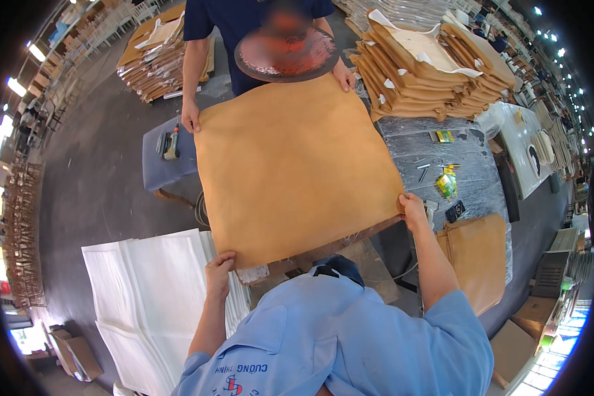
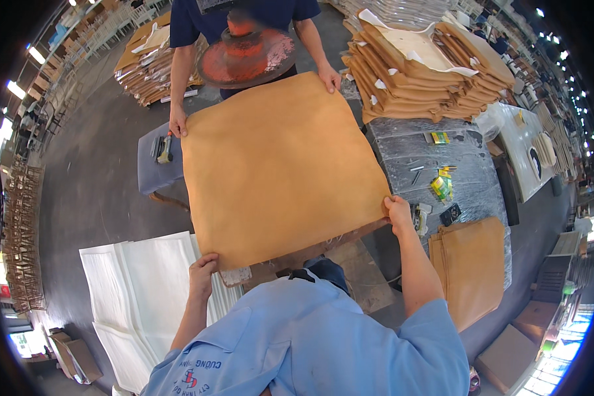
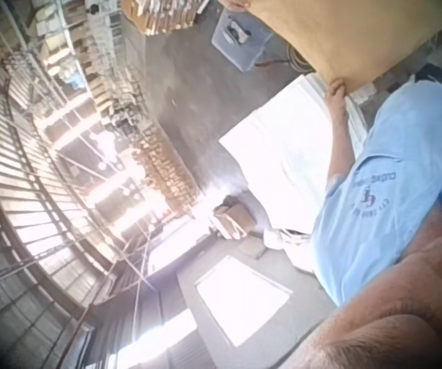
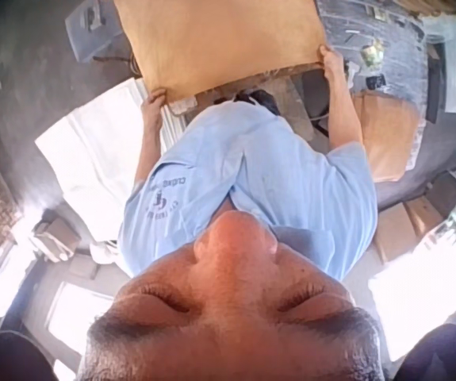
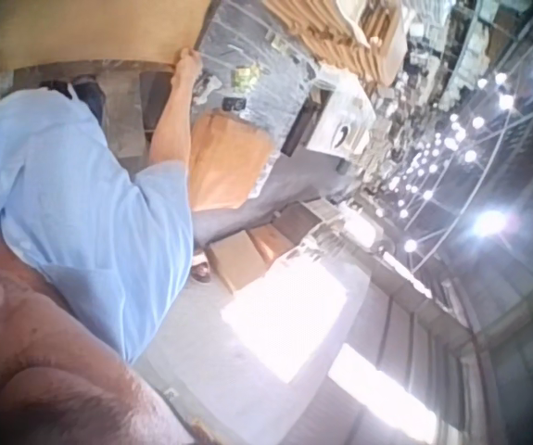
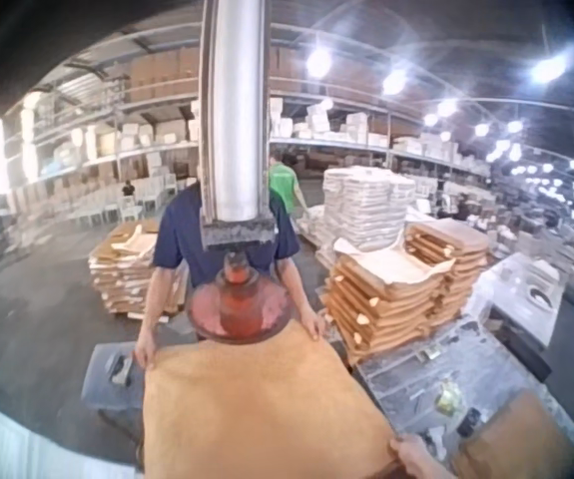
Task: The person assembles chair cushions by layering fabric and foam on a wooden frame, then uses a pneumatic staple gun to secure the fabric edges. The process is repeated for multiple cushions with a coworker assisting by applying adhesive and handing materials.
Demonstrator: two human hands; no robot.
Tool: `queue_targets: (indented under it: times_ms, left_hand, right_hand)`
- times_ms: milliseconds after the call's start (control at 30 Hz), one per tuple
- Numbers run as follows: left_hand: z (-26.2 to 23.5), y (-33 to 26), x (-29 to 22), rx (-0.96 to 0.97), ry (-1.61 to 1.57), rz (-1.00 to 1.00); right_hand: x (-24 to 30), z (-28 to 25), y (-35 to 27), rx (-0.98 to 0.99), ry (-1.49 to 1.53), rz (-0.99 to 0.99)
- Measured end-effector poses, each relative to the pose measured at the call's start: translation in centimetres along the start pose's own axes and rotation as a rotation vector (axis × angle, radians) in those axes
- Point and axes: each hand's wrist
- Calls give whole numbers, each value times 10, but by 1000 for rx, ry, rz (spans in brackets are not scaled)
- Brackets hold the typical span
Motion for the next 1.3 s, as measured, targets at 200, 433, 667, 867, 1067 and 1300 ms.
queue_targets:
  times_ms: [200,433,667,867,1067,1300]
  left_hand:
    - [9,1,5,-26,-52,-4]
    - [12,-4,6,-83,-58,15]
    - [33,-1,10,-109,-65,63]
    - [19,-12,13,-183,14,112]
    - [12,-11,29,-187,17,141]
    - [17,-30,46,-414,-49,217]
  right_hand:
    - [-8,2,13,-46,-16,6]
    - [-11,12,25,-17,-44,5]
    - [0,-5,24,-292,-135,-315]
    - [38,90,-56,159,-664,-825]
    - [7,194,-129,807,-1023,-1127]
    - [-5,207,-124,822,-1202,-1204]
Point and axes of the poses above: each hand's wrist, its own y-axis towards the middle knuckle, its own z-axis out of the palm, x = y × z, and after that the axes turned 7 degrees about z, right-handed
